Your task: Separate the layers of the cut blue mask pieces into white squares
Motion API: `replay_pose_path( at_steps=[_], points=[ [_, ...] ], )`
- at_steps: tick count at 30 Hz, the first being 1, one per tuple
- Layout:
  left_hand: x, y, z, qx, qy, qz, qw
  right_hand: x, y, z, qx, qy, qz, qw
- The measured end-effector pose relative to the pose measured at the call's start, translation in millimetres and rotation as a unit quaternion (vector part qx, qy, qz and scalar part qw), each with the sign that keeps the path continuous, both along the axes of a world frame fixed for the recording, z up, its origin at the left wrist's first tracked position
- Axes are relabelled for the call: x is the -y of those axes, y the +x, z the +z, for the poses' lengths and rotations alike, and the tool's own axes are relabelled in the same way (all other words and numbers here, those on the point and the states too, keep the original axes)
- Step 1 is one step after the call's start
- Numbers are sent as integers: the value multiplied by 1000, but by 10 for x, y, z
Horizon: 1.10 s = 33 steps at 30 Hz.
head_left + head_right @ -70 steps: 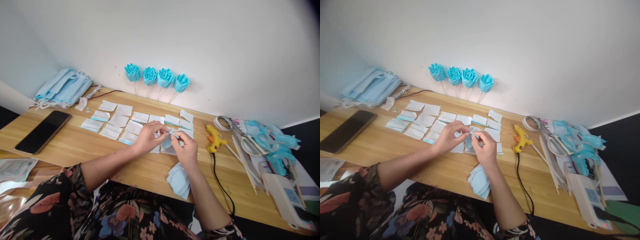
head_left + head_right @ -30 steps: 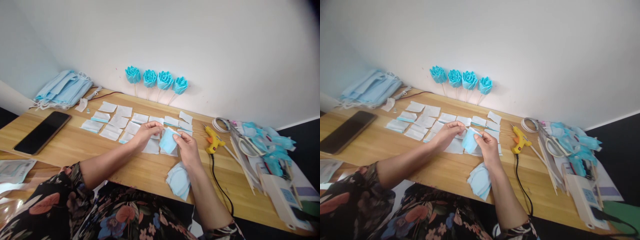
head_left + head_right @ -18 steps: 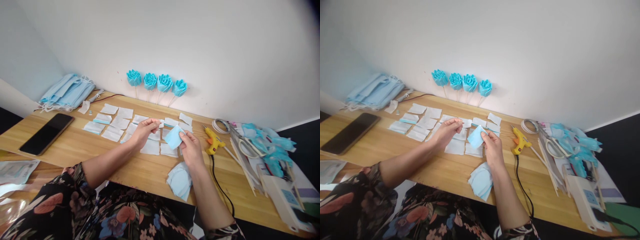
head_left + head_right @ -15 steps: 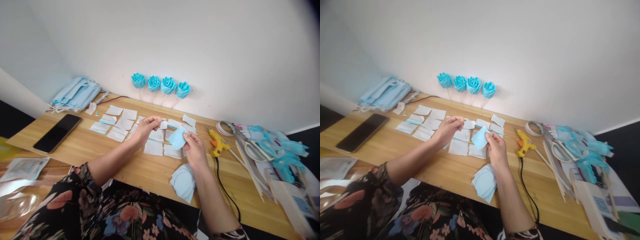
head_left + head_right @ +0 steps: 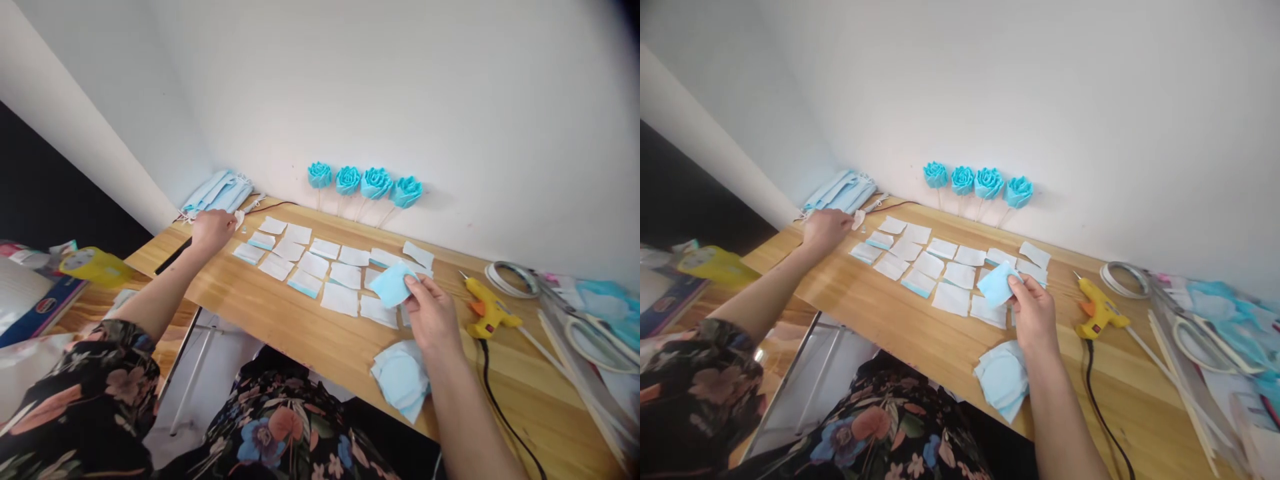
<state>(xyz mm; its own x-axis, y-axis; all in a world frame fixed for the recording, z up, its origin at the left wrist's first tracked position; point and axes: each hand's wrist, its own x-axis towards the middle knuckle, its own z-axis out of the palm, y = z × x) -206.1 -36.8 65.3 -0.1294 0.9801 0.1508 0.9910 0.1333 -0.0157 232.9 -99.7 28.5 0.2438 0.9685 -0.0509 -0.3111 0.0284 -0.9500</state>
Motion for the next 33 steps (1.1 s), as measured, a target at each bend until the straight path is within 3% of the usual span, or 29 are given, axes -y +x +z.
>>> replay_pose_path(
  at_steps=[4,9,18,33],
  points=[
    [-97,-109,-224,-73,-19,4,997,-38,34,-62,9,7,-12,1000],
    [-180,-198,-310,-74,-40,-3,996,-57,50,-99,13,9,-16,1000],
    [-217,-340,-208,-45,-97,-30,994,-43,59,-92,26,12,-18,999],
    [-371,-265,-138,-3,-42,23,999,-37,62,-93,7,10,-19,1000]
  ],
)
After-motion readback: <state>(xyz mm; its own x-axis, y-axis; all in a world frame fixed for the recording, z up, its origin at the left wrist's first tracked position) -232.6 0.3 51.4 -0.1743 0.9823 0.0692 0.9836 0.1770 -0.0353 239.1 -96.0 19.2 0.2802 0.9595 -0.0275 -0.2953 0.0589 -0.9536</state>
